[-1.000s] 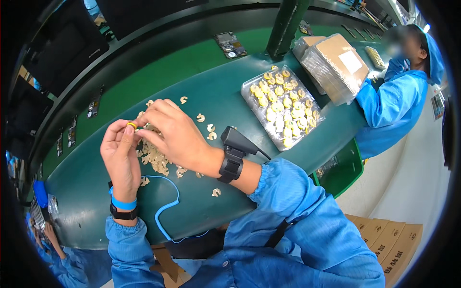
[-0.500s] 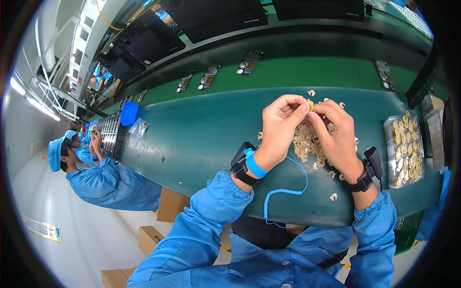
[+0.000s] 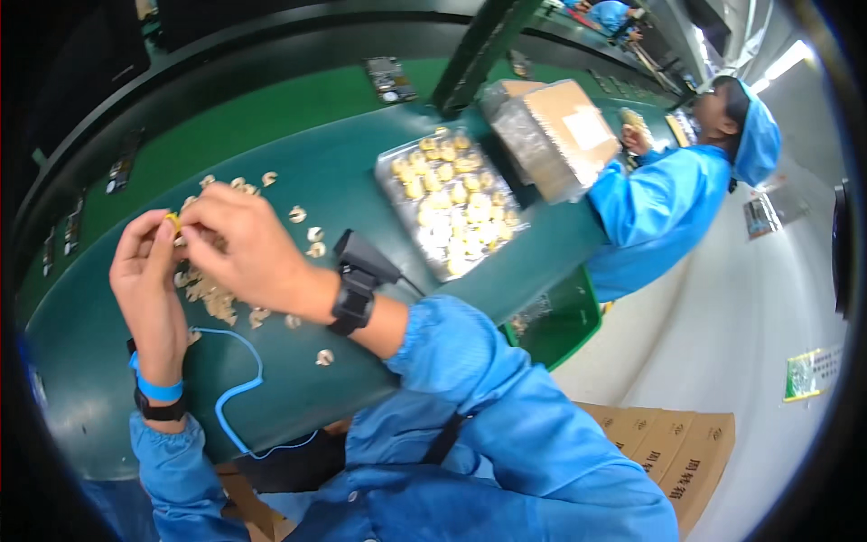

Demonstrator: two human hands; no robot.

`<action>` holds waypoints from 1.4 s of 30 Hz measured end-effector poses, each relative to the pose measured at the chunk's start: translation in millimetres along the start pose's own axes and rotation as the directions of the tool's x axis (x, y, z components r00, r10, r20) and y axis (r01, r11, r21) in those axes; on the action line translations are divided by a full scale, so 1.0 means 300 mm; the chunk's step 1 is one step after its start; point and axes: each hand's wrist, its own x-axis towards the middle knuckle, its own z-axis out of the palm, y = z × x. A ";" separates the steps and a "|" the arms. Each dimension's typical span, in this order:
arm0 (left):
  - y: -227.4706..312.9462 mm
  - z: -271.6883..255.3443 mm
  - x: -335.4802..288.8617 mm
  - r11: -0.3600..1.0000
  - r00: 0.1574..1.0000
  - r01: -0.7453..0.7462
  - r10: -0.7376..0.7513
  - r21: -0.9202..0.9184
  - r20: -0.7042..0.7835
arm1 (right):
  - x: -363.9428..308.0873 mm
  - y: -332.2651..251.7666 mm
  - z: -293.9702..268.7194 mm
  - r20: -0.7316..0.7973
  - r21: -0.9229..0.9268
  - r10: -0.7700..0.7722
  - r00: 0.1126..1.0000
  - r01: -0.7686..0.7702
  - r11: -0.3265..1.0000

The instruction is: Manually assemble small electronic components onto a printed circuit board at a factory workstation.

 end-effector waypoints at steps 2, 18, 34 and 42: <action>0.005 0.012 -0.011 1.000 1.000 0.013 -0.013 0.022 -0.026 | -0.007 -0.011 -0.013 0.010 0.022 0.006 1.000 -0.006 1.000; -0.034 0.044 -0.016 0.947 0.986 -0.152 0.123 0.284 0.115 | -0.026 0.026 -0.039 -0.013 -0.017 0.082 0.997 -0.083 0.996; -0.024 0.045 -0.014 0.987 0.994 -0.100 0.094 0.127 0.054 | -0.032 0.020 -0.048 0.022 -0.063 0.054 0.998 -0.053 0.997; -0.020 0.047 -0.007 0.983 0.993 -0.112 0.108 0.149 0.036 | -0.014 0.008 -0.052 0.004 -0.051 0.084 0.996 -0.084 0.995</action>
